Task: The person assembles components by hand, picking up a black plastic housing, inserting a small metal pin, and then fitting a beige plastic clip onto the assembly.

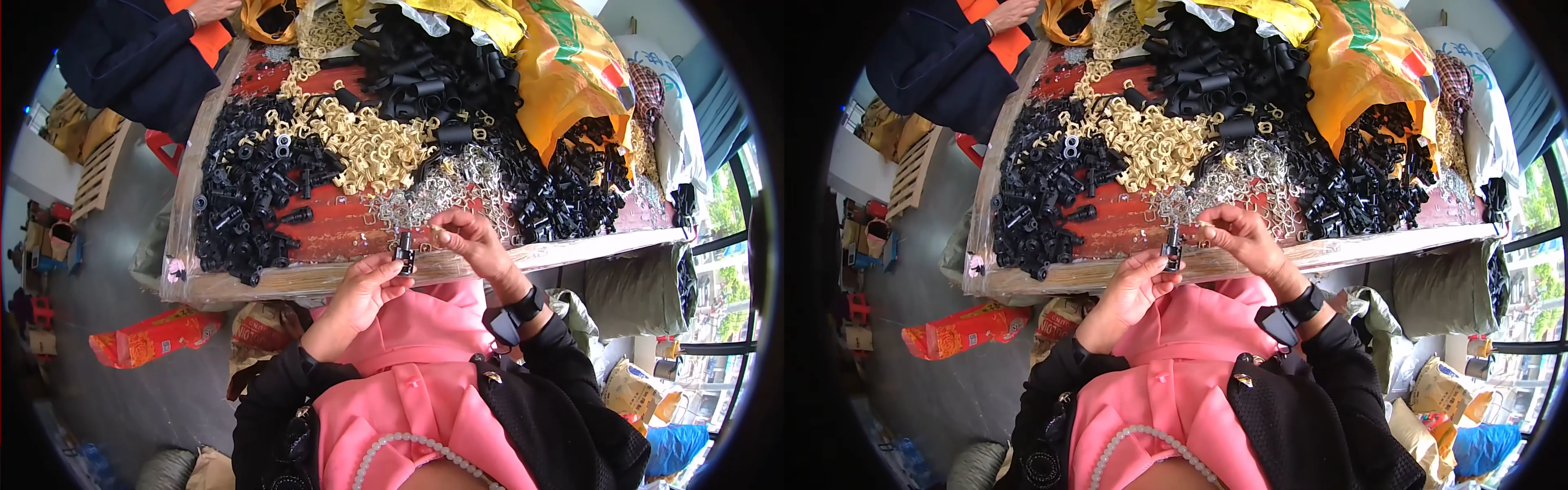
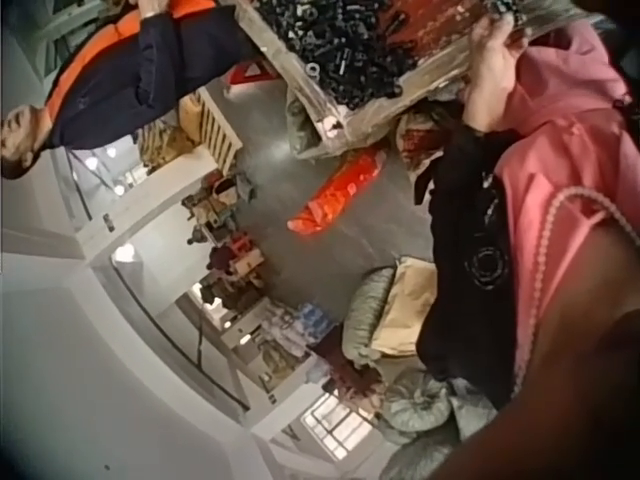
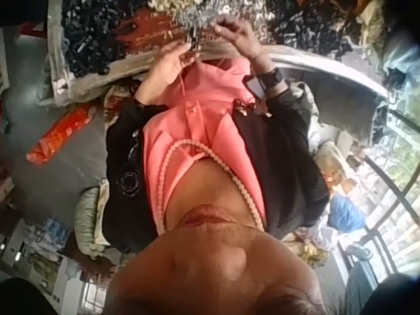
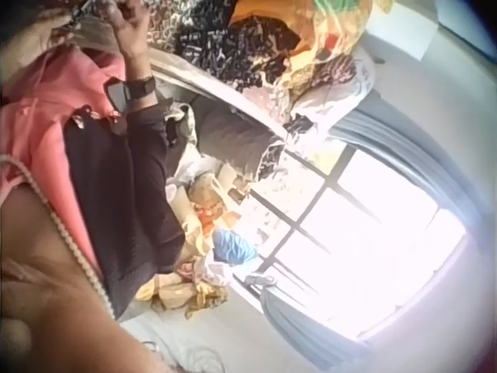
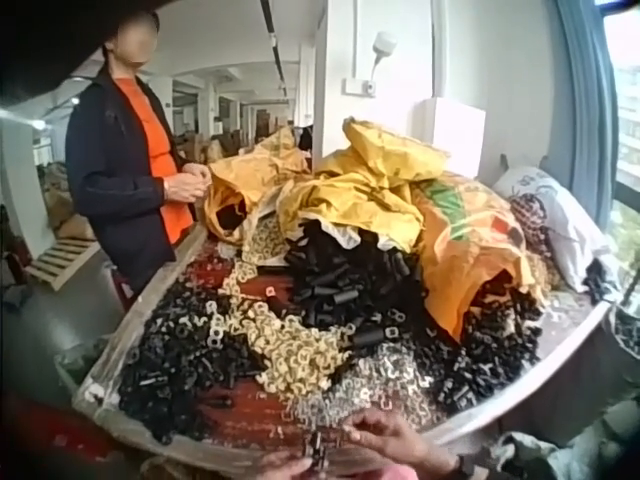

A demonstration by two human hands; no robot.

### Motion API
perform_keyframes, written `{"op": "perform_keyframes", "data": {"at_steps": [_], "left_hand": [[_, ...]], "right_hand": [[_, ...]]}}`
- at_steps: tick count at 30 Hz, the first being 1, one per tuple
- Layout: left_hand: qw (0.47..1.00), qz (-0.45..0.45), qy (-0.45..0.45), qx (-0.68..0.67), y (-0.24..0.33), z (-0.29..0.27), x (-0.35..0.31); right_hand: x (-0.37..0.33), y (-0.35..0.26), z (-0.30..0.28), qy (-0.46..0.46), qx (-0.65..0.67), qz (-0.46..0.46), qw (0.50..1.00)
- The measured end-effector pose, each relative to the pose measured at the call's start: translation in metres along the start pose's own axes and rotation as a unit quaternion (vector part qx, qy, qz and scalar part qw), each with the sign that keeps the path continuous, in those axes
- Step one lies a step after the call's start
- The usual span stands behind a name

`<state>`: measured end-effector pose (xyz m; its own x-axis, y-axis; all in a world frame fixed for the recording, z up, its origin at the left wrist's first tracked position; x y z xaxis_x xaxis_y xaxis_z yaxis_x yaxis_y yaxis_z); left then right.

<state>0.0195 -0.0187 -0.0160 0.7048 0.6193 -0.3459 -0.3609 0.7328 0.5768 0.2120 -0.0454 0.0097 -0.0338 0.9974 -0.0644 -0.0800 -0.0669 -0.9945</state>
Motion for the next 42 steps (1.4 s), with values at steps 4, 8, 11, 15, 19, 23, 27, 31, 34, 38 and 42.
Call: {"op": "perform_keyframes", "data": {"at_steps": [4, 8, 11, 15, 19, 23, 27, 31, 34, 38, 42], "left_hand": [[1.000, 0.000, -0.002, -0.001, 0.002, -0.003, 0.002], [1.000, 0.001, 0.006, 0.004, 0.003, -0.008, 0.006], [1.000, 0.004, 0.018, 0.014, 0.004, -0.009, 0.009], [0.999, 0.013, 0.035, 0.036, 0.006, -0.010, 0.011], [0.997, 0.026, 0.033, 0.060, 0.008, -0.005, 0.010], [0.996, 0.041, 0.022, 0.076, 0.006, 0.000, 0.005], [0.996, 0.044, 0.016, 0.072, 0.003, 0.004, 0.000], [0.996, 0.045, 0.020, 0.074, 0.002, 0.009, -0.005], [0.995, 0.050, 0.020, 0.078, 0.001, 0.011, -0.007], [0.994, 0.050, 0.019, 0.097, 0.000, 0.010, -0.007], [0.995, 0.049, 0.021, 0.084, 0.000, 0.005, -0.003]], "right_hand": [[0.002, -0.004, 0.017, -0.020, -0.060, -0.053, 0.997], [0.008, 0.004, 0.021, -0.036, -0.064, -0.065, 0.995], [0.011, 0.003, 0.028, -0.037, 0.040, -0.043, 0.998], [0.012, 0.005, 0.039, -0.059, 0.093, 0.000, 0.994], [0.013, 0.004, 0.040, -0.064, 0.075, -0.053, 0.994], [0.006, 0.006, 0.044, -0.037, 0.092, -0.049, 0.994], [-0.003, 0.004, 0.046, -0.042, 0.149, -0.024, 0.988], [-0.010, 0.003, 0.046, -0.039, 0.148, -0.027, 0.988], [-0.015, 0.002, 0.046, -0.023, 0.102, -0.033, 0.994], [-0.013, 0.002, 0.044, 0.009, -0.042, -0.115, 0.992], [-0.006, -0.001, 0.042, 0.012, -0.170, -0.170, 0.971]]}}
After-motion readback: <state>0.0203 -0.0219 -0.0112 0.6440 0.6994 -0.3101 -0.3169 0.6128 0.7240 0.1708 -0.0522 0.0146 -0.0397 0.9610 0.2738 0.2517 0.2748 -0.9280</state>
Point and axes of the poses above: each hand's wrist, its own x-axis towards the middle knuckle, its own z-axis out of the palm, y = z × x, the point moved 2 cm from there along x, towards the middle knuckle, and after that the axes turned 3 degrees about z, right-handed, at the moved point
